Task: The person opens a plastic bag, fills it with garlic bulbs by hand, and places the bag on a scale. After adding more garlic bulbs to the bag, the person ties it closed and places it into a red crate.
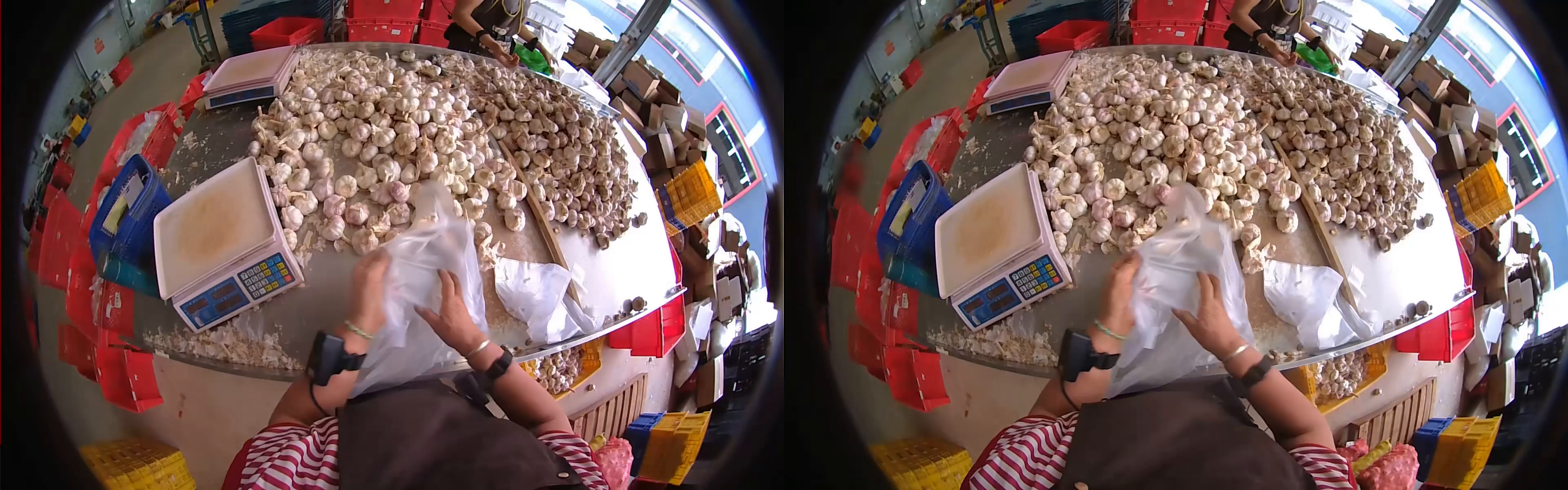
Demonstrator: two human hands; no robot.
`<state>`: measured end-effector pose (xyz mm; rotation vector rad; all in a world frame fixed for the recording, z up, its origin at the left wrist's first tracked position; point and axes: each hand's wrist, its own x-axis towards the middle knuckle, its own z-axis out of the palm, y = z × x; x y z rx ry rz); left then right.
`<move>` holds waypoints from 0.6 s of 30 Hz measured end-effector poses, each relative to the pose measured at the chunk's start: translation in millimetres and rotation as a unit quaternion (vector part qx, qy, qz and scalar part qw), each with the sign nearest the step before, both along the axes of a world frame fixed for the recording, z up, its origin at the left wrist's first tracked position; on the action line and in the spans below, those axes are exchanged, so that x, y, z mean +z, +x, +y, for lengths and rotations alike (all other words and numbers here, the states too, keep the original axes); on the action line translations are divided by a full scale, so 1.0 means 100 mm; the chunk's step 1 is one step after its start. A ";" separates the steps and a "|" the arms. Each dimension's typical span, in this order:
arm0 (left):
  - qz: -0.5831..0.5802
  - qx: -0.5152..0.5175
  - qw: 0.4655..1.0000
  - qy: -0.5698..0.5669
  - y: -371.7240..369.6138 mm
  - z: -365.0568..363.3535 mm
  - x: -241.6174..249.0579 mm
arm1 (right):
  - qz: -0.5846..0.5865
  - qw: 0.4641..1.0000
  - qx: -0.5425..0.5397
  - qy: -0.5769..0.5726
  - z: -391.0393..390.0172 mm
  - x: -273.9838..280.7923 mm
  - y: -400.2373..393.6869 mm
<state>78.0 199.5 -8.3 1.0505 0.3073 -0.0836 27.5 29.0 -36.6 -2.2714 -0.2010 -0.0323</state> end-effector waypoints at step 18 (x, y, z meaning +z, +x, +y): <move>-0.303 -0.175 0.691 0.633 -0.49 0.27 -0.08 | 0.155 0.975 0.150 -0.059 -0.53 0.09 0.23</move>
